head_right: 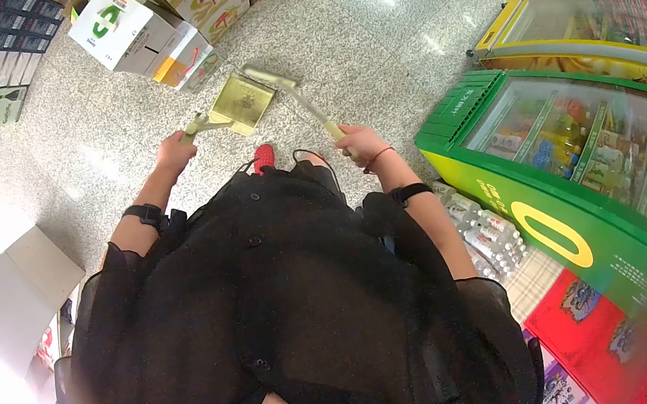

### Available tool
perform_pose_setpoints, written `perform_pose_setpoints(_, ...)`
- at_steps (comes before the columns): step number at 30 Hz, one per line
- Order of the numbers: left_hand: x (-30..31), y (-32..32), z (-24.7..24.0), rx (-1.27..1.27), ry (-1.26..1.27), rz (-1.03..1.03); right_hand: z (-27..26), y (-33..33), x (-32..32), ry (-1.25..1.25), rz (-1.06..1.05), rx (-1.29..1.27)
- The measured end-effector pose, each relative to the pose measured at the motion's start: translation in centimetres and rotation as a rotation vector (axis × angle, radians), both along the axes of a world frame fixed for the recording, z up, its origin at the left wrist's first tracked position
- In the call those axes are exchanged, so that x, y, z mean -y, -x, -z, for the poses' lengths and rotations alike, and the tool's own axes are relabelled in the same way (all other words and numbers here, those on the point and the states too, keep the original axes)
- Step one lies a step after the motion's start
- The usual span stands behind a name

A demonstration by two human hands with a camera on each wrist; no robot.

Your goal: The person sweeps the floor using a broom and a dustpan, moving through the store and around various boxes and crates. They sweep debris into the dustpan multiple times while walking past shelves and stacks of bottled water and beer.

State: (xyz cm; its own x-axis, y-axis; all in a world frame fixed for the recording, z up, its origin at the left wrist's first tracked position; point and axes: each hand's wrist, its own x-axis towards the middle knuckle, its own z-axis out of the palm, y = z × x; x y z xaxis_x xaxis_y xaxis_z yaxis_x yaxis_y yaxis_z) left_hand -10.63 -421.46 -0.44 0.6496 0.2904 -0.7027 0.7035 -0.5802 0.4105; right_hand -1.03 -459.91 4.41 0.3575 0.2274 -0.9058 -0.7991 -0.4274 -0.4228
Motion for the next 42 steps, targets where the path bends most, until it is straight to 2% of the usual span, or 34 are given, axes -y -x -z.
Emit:
perform_pose_setpoints(4,0.2,-0.1,0.9,0.040,0.036,-0.094,-0.4,-3.3,3.3,-0.103,0.139,-0.110)
perform_pose_setpoints(8,0.4,-0.5,1.5,0.058,-0.006,-0.144,-1.1,-7.7,5.0,-0.106,0.185,-0.065)
perform_pose_setpoints(10,0.6,-1.3,1.8,0.085,-0.010,-0.162,-0.3,-11.5,5.4,-0.075,0.189,0.046)
perform_pose_setpoints(11,0.9,-1.5,1.8,0.057,0.008,-0.197,0.4,-13.5,5.6,-0.150,0.151,0.076)
perform_pose_setpoints(17,4.1,-4.8,0.1,-0.004,-0.011,-0.322,4.3,-25.6,1.3,-0.114,0.274,0.070)
perform_pose_setpoints(22,6.7,-7.5,0.2,0.001,-0.015,-0.443,7.3,-29.7,-0.9,-0.035,0.194,0.121)
perform_pose_setpoints(24,7.6,-8.4,0.2,0.065,-0.004,-0.487,8.5,-30.4,-0.5,-0.067,-0.072,0.069)
perform_pose_setpoints(25,7.9,-8.8,0.6,0.059,-0.004,-0.491,8.9,-30.2,-0.5,-0.066,-0.076,0.063)
perform_pose_setpoints(27,8.4,-9.5,1.6,0.079,-0.012,-0.493,8.9,-28.8,-0.1,0.015,-0.457,0.258)
perform_pose_setpoints(28,8.6,-10.1,1.8,0.083,-0.007,-0.491,8.4,-28.8,0.2,0.020,-0.455,0.262)
perform_pose_setpoints(30,9.3,-11.4,1.8,0.076,-0.017,-0.518,7.1,-28.7,1.1,0.063,-0.804,0.278)
perform_pose_setpoints(33,10.1,-13.4,0.4,0.069,-0.018,-0.523,4.6,-28.9,3.0,-0.053,-0.882,0.309)
perform_pose_setpoints(34,10.2,-13.7,0.3,0.071,-0.021,-0.519,4.2,-29.0,3.8,-0.055,-0.877,0.312)
perform_pose_setpoints(36,10.2,-14.4,0.3,0.078,0.006,-0.554,3.3,-29.2,5.8,-0.158,-0.556,-0.017)
perform_pose_setpoints(39,9.7,-14.8,1.5,0.047,-0.052,-0.469,1.6,-28.8,9.0,-0.167,-0.381,-0.034)
perform_pose_setpoints(42,10.8,-15.8,1.0,0.094,-0.042,-0.511,1.1,-29.3,11.9,-0.179,-0.235,-0.033)
